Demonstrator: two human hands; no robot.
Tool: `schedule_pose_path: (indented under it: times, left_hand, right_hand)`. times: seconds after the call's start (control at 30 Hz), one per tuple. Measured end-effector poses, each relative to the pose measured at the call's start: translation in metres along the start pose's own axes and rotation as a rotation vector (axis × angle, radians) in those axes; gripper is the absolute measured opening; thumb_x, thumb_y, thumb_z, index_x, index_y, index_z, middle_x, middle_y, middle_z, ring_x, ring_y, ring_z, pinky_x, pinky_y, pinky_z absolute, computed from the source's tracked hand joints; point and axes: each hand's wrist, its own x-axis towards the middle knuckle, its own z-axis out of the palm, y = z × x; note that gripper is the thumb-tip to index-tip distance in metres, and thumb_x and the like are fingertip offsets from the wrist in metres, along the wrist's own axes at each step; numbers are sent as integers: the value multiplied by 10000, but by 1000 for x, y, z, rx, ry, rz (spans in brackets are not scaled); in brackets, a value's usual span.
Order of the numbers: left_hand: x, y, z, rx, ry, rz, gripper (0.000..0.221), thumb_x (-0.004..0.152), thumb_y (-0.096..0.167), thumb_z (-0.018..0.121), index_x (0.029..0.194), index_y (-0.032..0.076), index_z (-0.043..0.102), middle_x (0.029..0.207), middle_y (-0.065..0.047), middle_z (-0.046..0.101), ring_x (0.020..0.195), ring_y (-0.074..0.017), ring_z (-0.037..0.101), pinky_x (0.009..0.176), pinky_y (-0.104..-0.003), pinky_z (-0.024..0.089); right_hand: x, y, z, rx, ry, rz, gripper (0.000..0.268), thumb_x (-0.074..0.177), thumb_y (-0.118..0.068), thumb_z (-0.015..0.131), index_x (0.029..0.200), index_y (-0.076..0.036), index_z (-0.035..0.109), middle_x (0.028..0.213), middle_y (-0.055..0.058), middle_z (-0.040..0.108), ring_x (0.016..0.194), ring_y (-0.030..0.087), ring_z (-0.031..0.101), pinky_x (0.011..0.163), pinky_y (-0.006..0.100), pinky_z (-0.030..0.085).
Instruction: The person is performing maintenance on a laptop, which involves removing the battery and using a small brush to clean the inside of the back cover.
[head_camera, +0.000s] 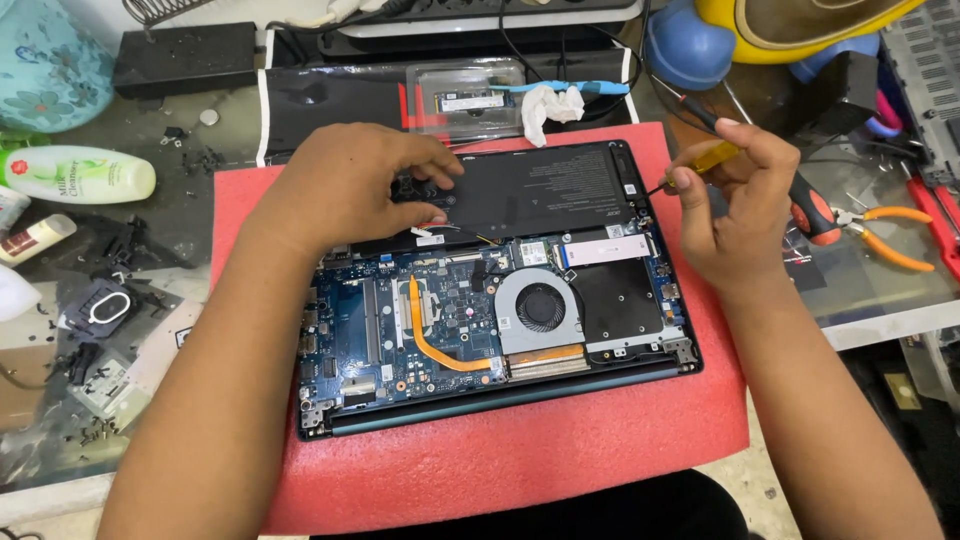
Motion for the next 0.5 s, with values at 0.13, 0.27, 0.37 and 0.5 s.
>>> schedule_pose_path:
  times: [0.13, 0.27, 0.37, 0.5]
  left_hand:
    - [0, 0, 0, 2, 1, 1, 417, 782, 319, 836, 1181, 287, 719, 1082, 144, 790, 1043, -142, 722, 717, -413, 507]
    - [0, 1, 0, -4, -1, -2, 424, 779, 317, 847, 1183, 276, 723, 1082, 138, 793, 1037, -151, 726, 708, -415, 506]
    - [0, 1, 0, -1, -2, -2, 433, 778, 313, 849, 1190, 271, 724, 1086, 141, 793, 1020, -153, 729, 696, -416, 509]
    - [0, 2, -1, 1, -32, -36, 427, 783, 327, 841, 1186, 289, 706, 1103, 174, 785, 757, -185, 717, 637, -428, 486]
  right_hand:
    - [1, 1, 1, 4, -13, 2, 361, 1137, 57, 541, 1393, -15, 299, 964, 267, 594, 837, 306, 631, 726, 335, 517]
    - [2, -2, 0, 12, -16, 13, 348, 1164, 27, 504, 1469, 9, 338, 1085, 291, 615, 989, 346, 662, 856, 394, 568]
    - [5, -5, 0, 44, -13, -9, 357, 1156, 86, 486, 1489, 44, 366, 1187, 340, 616, 1081, 406, 697, 916, 428, 598]
    - [0, 11, -2, -34, 81, -9, 416, 1055, 171, 779, 1365, 136, 503, 1199, 316, 559, 1022, 419, 743, 832, 400, 607]
